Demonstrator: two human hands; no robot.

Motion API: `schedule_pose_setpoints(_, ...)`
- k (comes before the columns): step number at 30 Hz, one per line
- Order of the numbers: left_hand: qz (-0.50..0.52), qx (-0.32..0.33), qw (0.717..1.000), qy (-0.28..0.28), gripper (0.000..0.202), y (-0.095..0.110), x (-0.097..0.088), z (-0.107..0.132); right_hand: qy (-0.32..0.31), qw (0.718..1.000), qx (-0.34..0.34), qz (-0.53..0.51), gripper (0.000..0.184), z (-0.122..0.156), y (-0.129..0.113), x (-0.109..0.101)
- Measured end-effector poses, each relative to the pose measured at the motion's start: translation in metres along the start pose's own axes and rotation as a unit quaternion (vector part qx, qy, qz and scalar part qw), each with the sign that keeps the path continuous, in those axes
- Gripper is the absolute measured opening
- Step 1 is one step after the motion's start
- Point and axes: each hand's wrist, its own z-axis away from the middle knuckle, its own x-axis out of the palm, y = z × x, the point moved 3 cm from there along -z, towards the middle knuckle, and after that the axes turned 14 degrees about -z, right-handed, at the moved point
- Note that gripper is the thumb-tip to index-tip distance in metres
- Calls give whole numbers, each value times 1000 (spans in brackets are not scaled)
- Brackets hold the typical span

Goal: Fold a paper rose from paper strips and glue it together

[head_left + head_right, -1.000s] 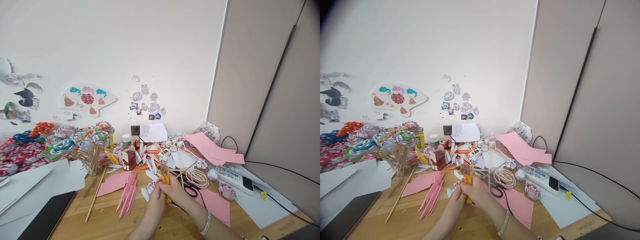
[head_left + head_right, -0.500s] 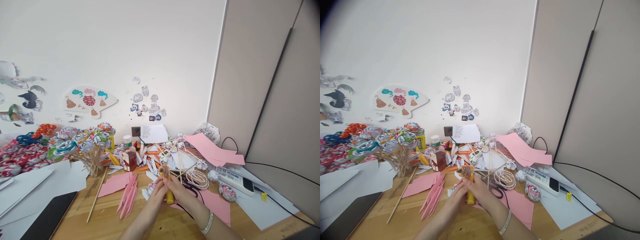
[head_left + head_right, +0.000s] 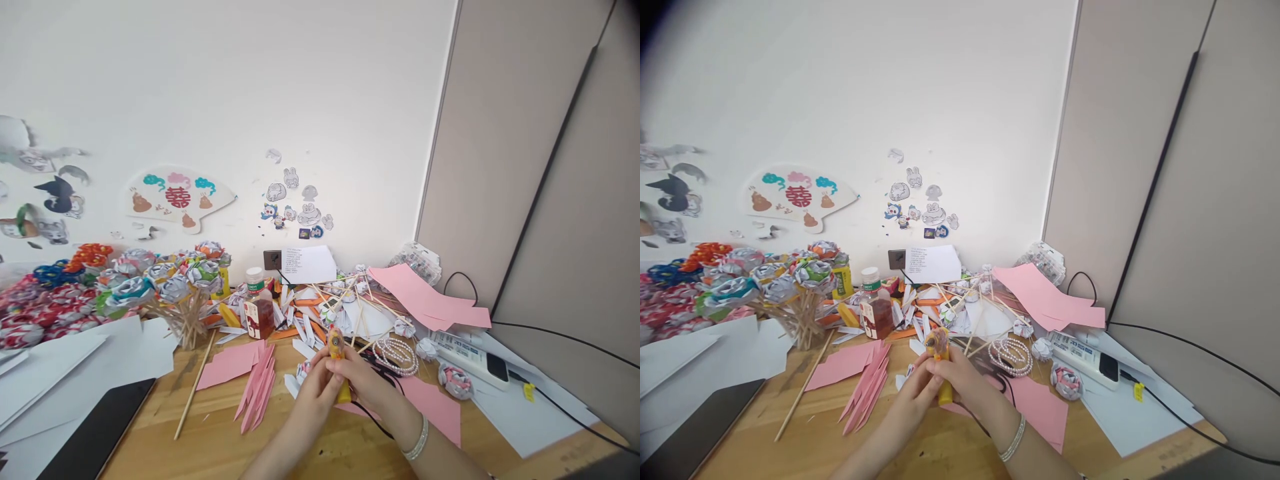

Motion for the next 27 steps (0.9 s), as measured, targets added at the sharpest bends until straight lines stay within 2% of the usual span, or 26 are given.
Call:
schedule_pose_setpoints(4, -93, 9, 996, 12, 41, 7, -5, 2, 32, 991, -114, 62, 25, 1, -9, 4)
schedule_pose_setpoints(8, -167, 11, 984, 66, 39, 20, -30, 4, 107, 967, -226, 53, 29, -4, -16, -13)
schedule_pose_setpoints(12, -198, -1, 970, 142, 36, 17, -69, 1, 200, 948, -246, 38, 36, -13, -15, -37)
schedule_pose_setpoints(14, -226, -11, 957, 179, 32, 4, -87, -1, 237, 939, -243, 44, 42, -17, -11, -43)
schedule_pose_setpoints(16, -266, -7, 949, 171, 31, -14, -96, -3, 264, 936, -231, 35, 46, -21, -4, -46)
schedule_pose_setpoints(19, -339, 32, 932, 120, 49, -39, -95, -5, 301, 929, -213, 15, 46, -27, 6, -47)
schedule_pose_setpoints(23, -412, 72, 906, 61, 66, -53, -74, -9, 332, 925, -188, -2, 47, -32, 16, -49)
schedule_pose_setpoints(27, -420, 73, 903, 61, 59, -56, -64, -12, 350, 921, -166, -33, 48, -35, 21, -51)
